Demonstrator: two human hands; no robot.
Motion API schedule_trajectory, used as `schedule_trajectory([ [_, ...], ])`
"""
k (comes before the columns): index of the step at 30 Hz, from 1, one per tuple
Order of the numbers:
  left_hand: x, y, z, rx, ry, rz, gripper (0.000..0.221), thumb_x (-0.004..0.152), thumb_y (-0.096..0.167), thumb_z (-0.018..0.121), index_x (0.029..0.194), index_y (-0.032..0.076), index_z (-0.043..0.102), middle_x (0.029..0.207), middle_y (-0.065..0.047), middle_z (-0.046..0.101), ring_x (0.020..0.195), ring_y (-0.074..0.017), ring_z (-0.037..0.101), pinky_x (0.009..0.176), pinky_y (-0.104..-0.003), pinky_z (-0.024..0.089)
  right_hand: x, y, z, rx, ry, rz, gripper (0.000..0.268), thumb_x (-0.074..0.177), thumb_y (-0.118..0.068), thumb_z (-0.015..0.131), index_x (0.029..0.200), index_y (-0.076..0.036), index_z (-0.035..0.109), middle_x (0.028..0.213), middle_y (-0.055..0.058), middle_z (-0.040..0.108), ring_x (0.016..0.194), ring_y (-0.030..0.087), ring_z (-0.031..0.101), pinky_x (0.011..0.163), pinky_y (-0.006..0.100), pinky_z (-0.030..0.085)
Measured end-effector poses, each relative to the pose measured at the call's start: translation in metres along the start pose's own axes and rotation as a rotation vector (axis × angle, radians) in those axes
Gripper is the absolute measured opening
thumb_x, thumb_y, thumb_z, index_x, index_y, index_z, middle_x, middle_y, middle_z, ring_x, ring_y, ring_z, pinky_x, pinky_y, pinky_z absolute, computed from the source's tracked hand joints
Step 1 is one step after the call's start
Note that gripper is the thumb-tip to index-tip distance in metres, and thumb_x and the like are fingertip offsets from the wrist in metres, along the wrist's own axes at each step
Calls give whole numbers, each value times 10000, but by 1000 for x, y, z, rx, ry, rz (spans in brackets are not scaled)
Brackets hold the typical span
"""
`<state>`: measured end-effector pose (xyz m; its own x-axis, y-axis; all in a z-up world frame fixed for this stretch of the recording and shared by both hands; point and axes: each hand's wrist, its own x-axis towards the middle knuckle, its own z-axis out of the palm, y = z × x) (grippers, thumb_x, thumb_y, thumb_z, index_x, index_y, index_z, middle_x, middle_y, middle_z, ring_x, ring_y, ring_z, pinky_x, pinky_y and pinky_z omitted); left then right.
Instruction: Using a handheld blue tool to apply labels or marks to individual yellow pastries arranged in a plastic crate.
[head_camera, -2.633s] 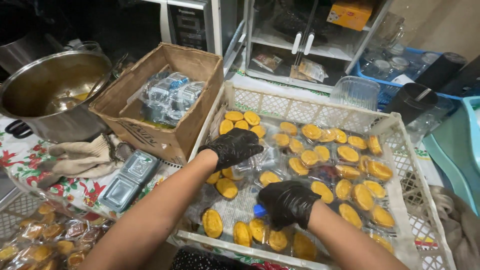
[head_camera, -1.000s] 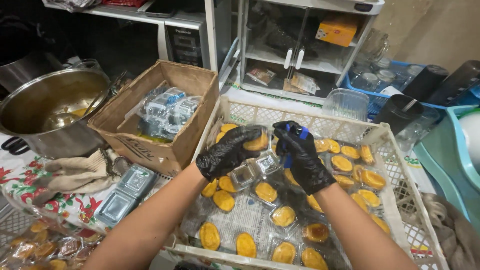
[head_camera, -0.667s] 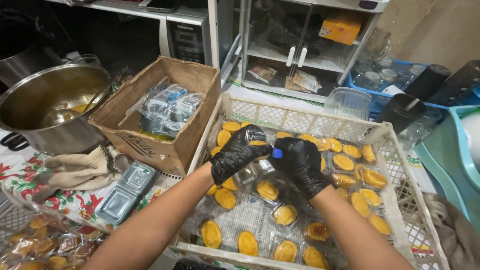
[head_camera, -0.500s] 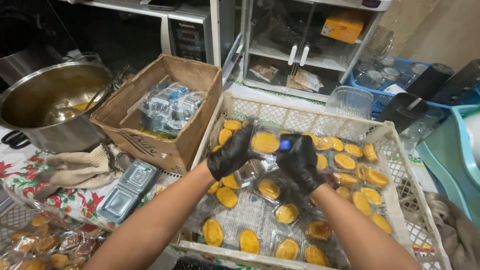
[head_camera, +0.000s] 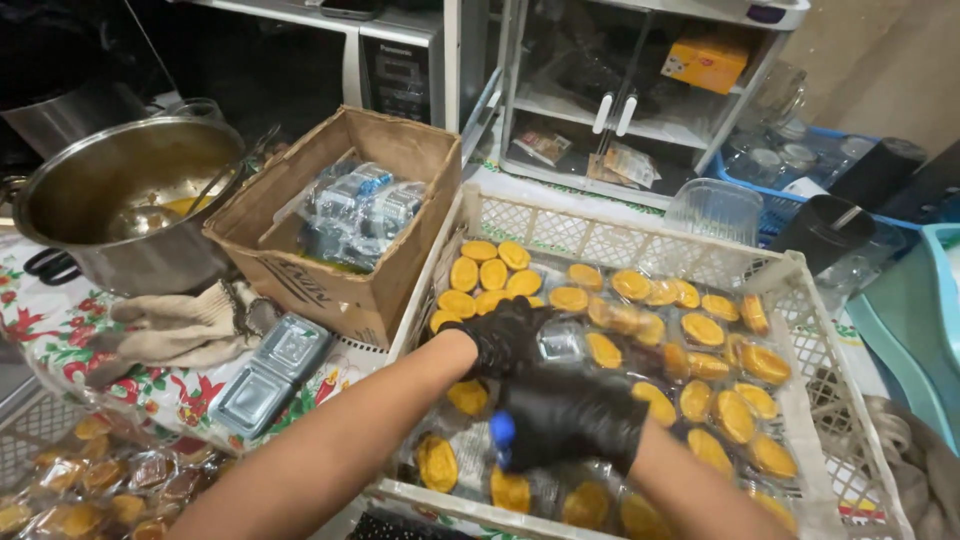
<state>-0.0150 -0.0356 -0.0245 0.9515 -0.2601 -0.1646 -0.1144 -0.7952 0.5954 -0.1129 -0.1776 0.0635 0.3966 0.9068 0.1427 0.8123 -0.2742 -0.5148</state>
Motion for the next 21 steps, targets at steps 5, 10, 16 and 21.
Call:
schedule_trajectory([
  [5, -2, -3, 2, 512, -65, 359, 583, 847, 498, 633, 1374, 255, 576, 1267, -246, 487, 1140, -455, 552, 987, -513, 471, -3, -46, 20, -418, -786, 422, 474, 766, -399, 724, 1166, -155, 660, 1117, 139, 698, 1024, 372, 687, 784, 521, 567],
  [10, -9, 4, -4, 481, 1, 327, 624, 825, 415, 659, 1403, 213, 543, 1296, -210, 549, 1292, -432, 502, 1101, -532, 399, -5, -26, 25, -328, -609, 406, 439, 704, -375, 735, 1102, -205, 662, 1106, 79, 717, 1022, 334, 690, 798, 467, 571],
  [16, -31, 3, -26, 174, -37, 308, 773, 667, 523, 821, 1305, 183, 548, 1154, -124, 730, 1169, -365, 676, 979, -473, 546, 0, 6, 24, -50, -493, 210, 359, 680, -288, 750, 1013, -169, 690, 1005, 78, 740, 948, 319, 716, 779, 449, 597],
  [21, -32, 9, -32, 24, -185, 368, 875, 579, 524, 863, 1330, 154, 611, 1236, -152, 722, 1214, -375, 654, 1020, -443, 531, -5, 25, -6, 169, -393, 65, 296, 660, -216, 762, 940, -137, 712, 922, 79, 758, 887, 308, 737, 764, 435, 620],
])
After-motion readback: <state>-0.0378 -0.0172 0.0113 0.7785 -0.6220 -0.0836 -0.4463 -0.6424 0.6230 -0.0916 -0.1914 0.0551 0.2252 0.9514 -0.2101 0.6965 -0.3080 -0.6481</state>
